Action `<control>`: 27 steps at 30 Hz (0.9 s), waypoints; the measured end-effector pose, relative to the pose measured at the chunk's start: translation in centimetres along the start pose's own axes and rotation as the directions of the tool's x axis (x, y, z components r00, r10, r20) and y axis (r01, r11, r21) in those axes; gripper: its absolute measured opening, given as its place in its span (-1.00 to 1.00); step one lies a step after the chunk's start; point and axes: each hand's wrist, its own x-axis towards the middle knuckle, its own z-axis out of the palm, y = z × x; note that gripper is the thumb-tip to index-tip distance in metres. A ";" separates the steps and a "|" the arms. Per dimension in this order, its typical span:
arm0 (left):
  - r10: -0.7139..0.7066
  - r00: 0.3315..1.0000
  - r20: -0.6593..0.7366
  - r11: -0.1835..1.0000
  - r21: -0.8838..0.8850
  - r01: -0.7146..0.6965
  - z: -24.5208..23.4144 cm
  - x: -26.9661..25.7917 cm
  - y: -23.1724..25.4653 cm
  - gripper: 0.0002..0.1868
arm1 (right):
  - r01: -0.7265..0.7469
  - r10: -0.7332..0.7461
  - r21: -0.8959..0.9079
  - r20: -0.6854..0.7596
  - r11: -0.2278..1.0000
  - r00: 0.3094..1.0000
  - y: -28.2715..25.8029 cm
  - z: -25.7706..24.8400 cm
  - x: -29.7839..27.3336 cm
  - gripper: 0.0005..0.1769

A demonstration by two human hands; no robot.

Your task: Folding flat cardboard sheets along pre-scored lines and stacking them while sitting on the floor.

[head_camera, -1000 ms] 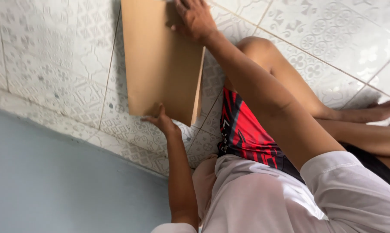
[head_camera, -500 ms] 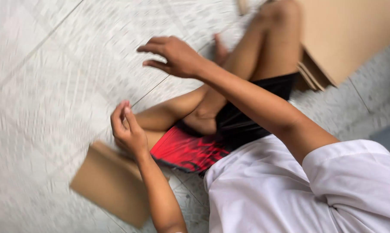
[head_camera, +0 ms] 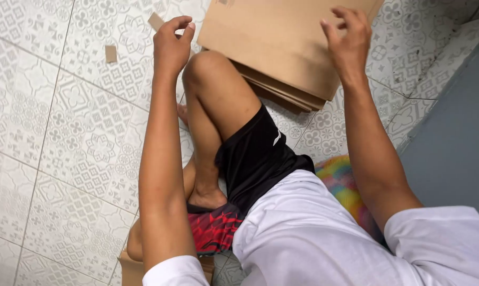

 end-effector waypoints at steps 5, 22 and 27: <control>-0.415 0.871 0.261 0.898 0.272 0.347 5.4 4.5 -5.3 -0.41 | -0.431 0.446 -0.326 -0.032 0.841 0.894 7.6 -1.0 -4.9 -0.24; -0.382 0.908 0.170 0.882 0.360 0.304 4.4 3.7 -0.7 -0.75 | -0.476 0.467 -0.110 -0.104 0.872 0.878 9.8 0.7 -6.1 -0.37; -0.377 0.904 0.202 0.926 0.074 0.370 4.1 3.4 -1.5 -0.70 | -0.471 0.462 -0.117 -0.096 0.874 0.882 10.0 0.9 -6.2 -0.35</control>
